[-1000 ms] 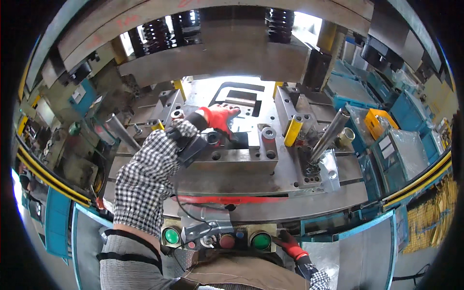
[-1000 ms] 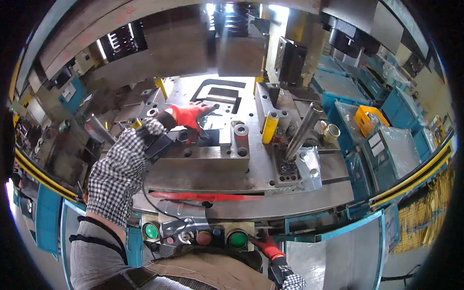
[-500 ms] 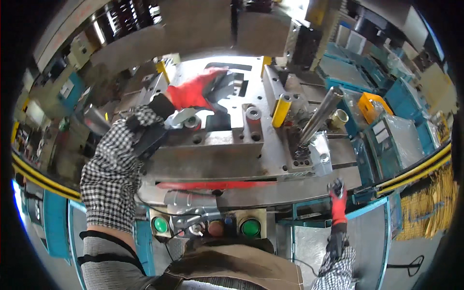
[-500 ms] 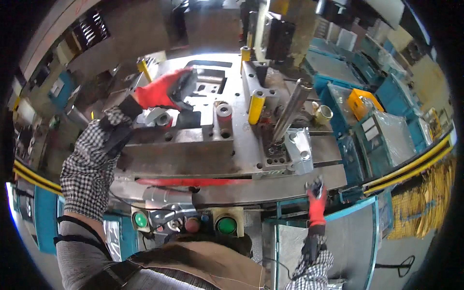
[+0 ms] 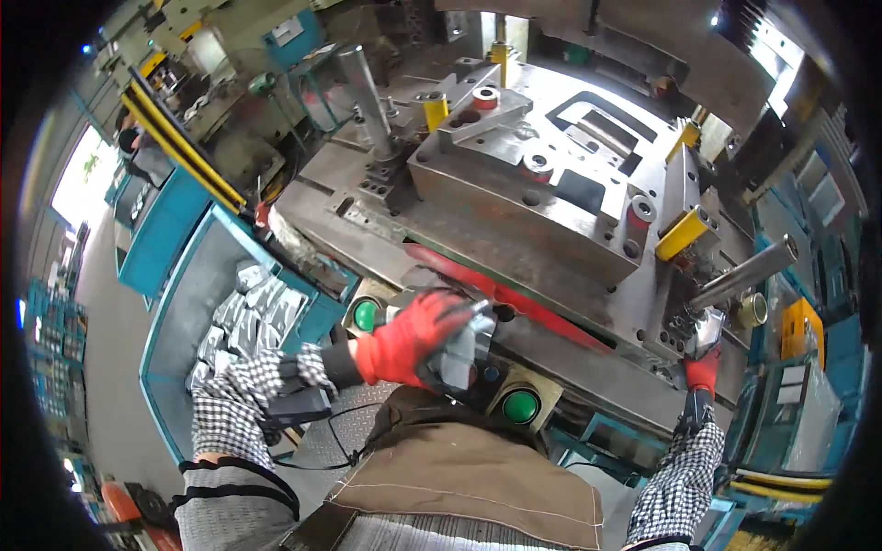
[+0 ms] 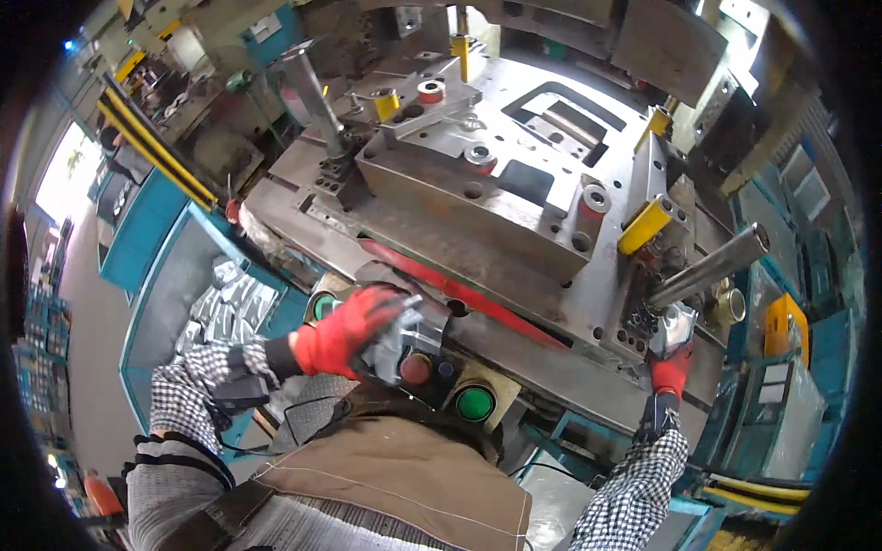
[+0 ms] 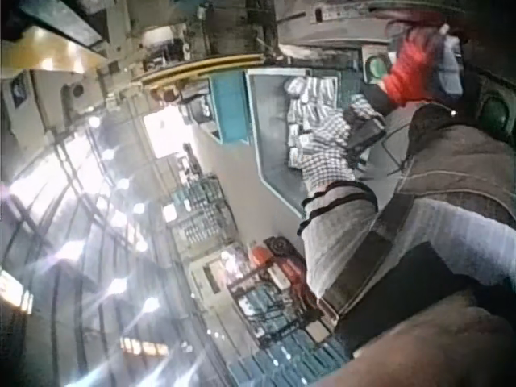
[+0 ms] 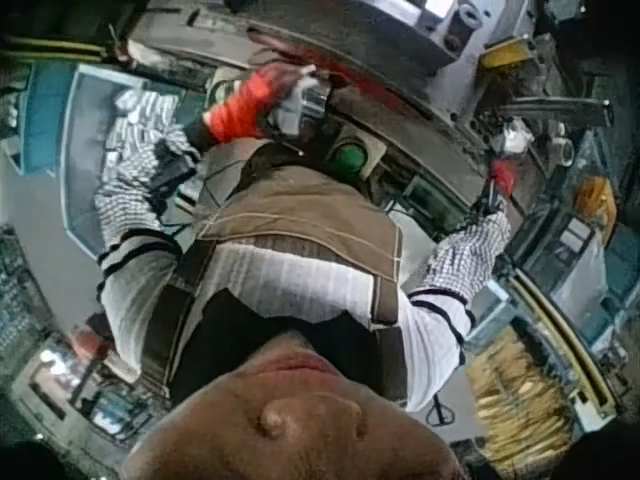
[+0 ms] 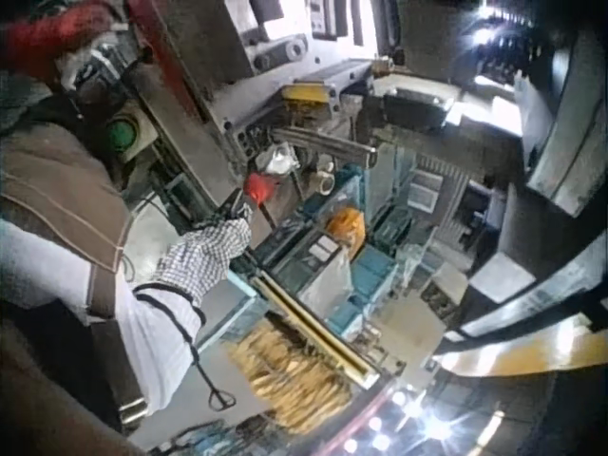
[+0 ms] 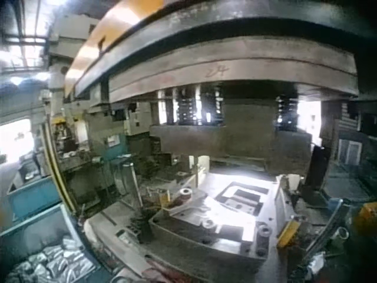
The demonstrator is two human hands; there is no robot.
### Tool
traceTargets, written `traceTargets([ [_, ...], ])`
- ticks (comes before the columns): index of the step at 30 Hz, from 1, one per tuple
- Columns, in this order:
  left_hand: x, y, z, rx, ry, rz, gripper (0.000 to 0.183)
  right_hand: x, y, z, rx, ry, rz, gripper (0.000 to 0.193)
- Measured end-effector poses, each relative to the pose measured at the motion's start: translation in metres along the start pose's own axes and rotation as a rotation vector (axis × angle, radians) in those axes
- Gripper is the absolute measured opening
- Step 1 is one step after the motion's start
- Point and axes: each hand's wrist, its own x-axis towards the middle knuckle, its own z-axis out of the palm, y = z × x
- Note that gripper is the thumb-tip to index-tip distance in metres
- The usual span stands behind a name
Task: Operating an industrial metal stamping press to form and process metal parts.
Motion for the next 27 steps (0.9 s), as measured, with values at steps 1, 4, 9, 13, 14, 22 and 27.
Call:
traceTargets([
  [1,-0.003,-0.003,0.026,0.133,-0.019,0.009,0.122,0.003,0.009,-0.004,-0.021,0.022,-0.025,0.136],
  [4,-0.003,-0.014,0.086,0.354,0.008,0.007,0.112,0.010,0.019,-0.019,0.009,-0.017,-0.062,0.138],
  [9,0.010,-0.062,0.151,0.411,0.073,-0.018,0.085,0.006,0.061,-0.059,0.120,0.154,-0.096,0.121],
  [13,-0.010,-0.092,0.186,0.575,0.143,-0.050,0.072,-0.069,0.029,-0.110,0.774,0.022,0.133,0.107],
  [14,-0.017,-0.094,0.187,0.594,0.163,-0.081,0.073,-0.089,0.018,-0.131,0.723,0.009,0.062,0.100],
  [22,-0.005,-0.104,0.173,0.464,0.068,-0.087,0.099,-0.236,-0.142,-0.247,0.849,0.159,-0.599,0.116],
  [27,-0.016,-0.114,0.185,0.561,0.147,-0.115,0.107,-0.176,-0.359,-0.257,0.629,-0.069,-0.875,0.132],
])
